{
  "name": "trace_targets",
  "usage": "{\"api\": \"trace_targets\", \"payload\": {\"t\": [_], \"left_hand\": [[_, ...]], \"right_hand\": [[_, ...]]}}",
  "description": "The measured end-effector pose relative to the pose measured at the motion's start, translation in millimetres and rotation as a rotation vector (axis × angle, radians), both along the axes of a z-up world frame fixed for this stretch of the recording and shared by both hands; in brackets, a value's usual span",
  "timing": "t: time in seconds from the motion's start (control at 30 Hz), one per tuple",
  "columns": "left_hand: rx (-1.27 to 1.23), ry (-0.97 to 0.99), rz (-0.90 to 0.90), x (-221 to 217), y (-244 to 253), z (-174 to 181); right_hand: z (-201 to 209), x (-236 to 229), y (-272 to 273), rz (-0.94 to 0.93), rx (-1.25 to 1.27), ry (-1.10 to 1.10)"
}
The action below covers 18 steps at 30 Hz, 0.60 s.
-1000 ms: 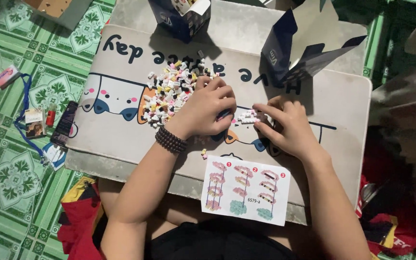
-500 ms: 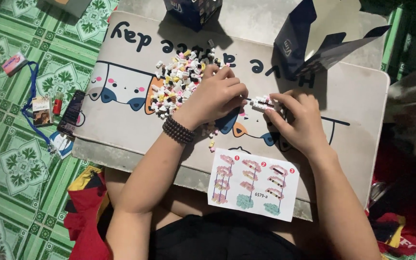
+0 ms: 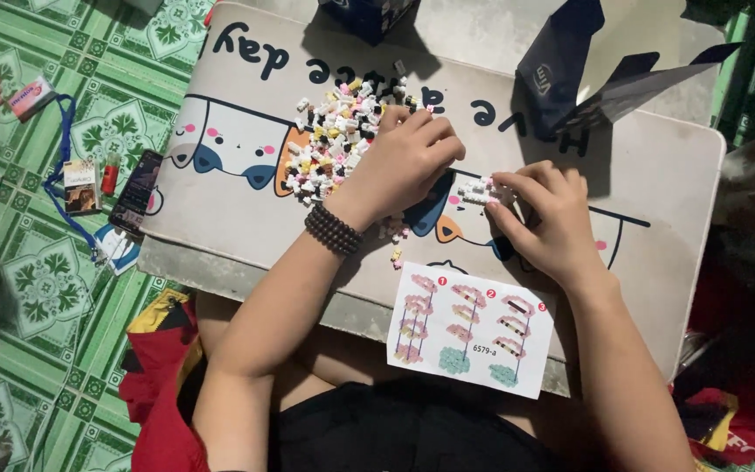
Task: The person assembles miniature building blocks by selecting pieces from a pile and joining them together by hand.
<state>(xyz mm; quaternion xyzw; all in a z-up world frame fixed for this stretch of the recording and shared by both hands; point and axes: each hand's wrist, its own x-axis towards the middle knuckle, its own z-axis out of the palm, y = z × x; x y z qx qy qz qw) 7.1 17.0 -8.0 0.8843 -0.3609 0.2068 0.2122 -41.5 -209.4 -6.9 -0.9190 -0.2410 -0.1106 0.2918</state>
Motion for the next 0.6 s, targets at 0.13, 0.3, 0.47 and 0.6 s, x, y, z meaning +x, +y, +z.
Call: {"api": "trace_targets", "payload": {"t": [0.13,0.3,0.47,0.6], "left_hand": [[0.028,-0.015,0.034,-6.6,6.4,17.8],[-0.001,-0.028,-0.018,-7.4,26.9,25.4],[-0.085,-0.076,-0.053,-10.7,36.0,15.3],[-0.069,0.001,-0.059,-16.4,30.3,13.5]], "right_hand": [[-3.5,0.5,-2.6,0.005,-0.026,-0.018],[-3.1,1.3,0.2,0.007,-0.012,-0.011],[-0.6,1.8,2.4,-0.045,0.058,-0.008],[-4.7,5.5,1.2,-0.086,0.037,-0.054]]}}
